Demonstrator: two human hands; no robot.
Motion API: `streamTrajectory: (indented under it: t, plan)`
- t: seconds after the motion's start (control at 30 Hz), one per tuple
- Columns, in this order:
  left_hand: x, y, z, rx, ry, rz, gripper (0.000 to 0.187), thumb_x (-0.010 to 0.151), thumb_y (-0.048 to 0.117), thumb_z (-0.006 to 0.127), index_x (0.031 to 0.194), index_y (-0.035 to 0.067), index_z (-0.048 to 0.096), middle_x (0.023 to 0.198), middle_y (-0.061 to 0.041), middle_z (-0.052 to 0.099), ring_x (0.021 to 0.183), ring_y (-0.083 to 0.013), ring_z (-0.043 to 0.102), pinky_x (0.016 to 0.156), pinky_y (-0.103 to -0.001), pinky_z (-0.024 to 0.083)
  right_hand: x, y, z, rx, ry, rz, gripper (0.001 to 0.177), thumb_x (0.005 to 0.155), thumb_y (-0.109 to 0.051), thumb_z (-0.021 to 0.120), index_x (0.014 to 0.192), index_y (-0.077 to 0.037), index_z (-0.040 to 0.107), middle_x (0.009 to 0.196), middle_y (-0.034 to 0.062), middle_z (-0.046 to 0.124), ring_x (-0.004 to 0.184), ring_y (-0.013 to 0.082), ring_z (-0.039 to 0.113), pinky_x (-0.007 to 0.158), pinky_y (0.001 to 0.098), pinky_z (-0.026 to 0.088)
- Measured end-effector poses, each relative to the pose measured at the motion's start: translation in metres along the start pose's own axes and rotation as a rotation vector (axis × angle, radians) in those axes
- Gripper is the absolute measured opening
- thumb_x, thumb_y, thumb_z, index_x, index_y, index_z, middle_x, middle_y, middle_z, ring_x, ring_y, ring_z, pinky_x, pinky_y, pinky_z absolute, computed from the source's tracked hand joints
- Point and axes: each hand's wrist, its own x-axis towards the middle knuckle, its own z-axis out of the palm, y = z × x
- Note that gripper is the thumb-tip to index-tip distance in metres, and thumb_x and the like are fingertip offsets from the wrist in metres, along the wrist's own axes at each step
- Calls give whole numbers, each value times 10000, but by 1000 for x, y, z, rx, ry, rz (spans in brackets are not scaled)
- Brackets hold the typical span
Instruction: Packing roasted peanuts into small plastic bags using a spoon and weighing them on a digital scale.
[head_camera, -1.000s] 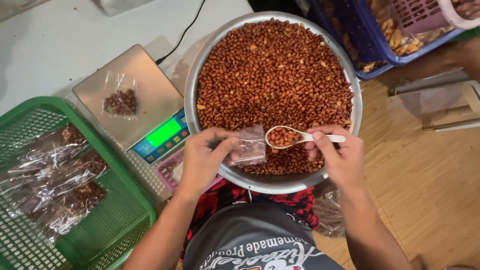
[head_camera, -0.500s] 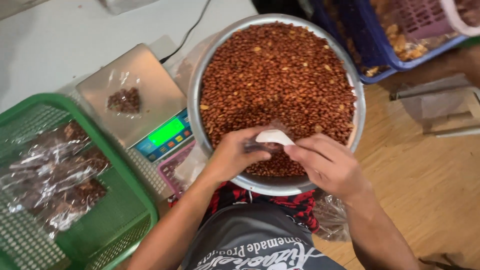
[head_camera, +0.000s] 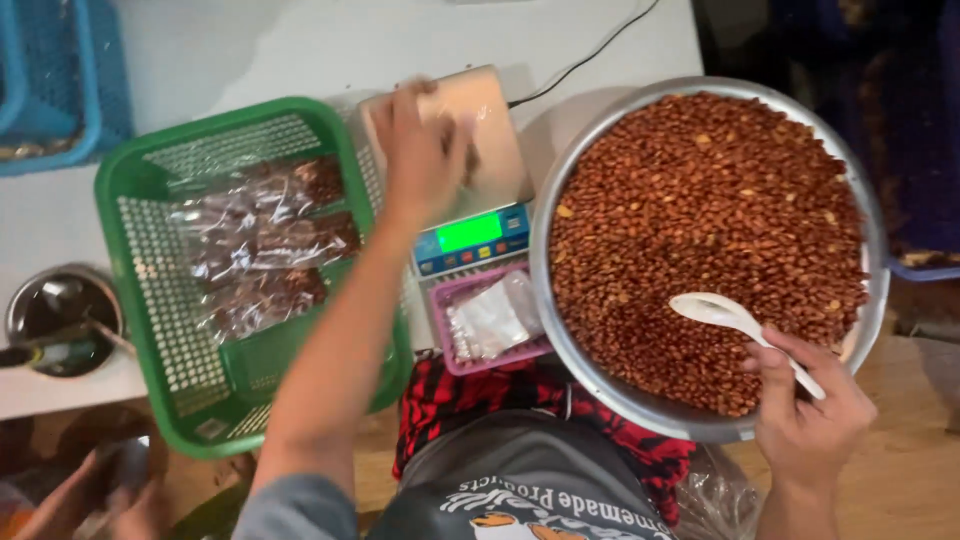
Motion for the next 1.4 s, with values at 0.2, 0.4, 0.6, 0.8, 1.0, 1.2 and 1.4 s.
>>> streamTrajectory:
  t: [0.2,0.4,0.6,0.8,1.0,1.2,1.4]
  plan:
    - [26,-63,-5,-216,-217,-145,209,846,159,822,757,-19,755,674,-78,696,524,-183,591,586,-312,528,2,-17,19,-8,-95,42,184,1022,131,629,1199,152,673,945,201,689,792,230,651,730,283,524]
    - [12,-63,-42,-303,196,80,135,921,-59,675,1047,-45,722,1133,-97,601,952,-250,637,860,-340,530,-2,-9,23,-61,-125,75,189,1050,148,621,1233,156,669,965,203,698,829,229,668,758,286,540]
    - [-36,-57,-174,74,137,-47,111,849,-110,714,777,-28,692,1169,-156,492,1014,-309,570,870,-389,519,-6,22,19,26,-157,145,185,1151,170,530,1310,178,623,1007,232,656,854,249,629,840,307,541]
    - [-123,-49,-212,157,-442,-748,317,873,151,759,1188,121,768,1115,-139,759,783,-251,739,812,-415,606,3,21,28,-3,-215,-17,131,1169,208,573,1284,262,603,1000,294,642,846,308,631,832,362,536]
    - [-210,-103,-133,371,-301,-587,579,761,343,875,1208,25,690,1185,-171,651,841,-365,703,778,-464,589,7,21,32,-43,-207,-34,127,1171,178,617,1278,244,638,967,265,655,839,295,644,809,343,528]
    - [-203,-121,-118,419,-220,-500,628,857,281,817,1261,-55,472,1188,-272,505,946,-473,607,791,-558,539,16,-6,39,-95,-241,-117,123,1169,199,620,1264,275,642,972,289,675,832,313,661,794,361,537]
    - [-182,-76,-132,828,-41,-362,656,886,577,720,1199,13,601,1196,-226,561,964,-398,573,613,-461,546,4,16,33,-32,-199,-94,130,1167,198,604,1266,278,630,960,291,657,822,309,639,801,364,536]
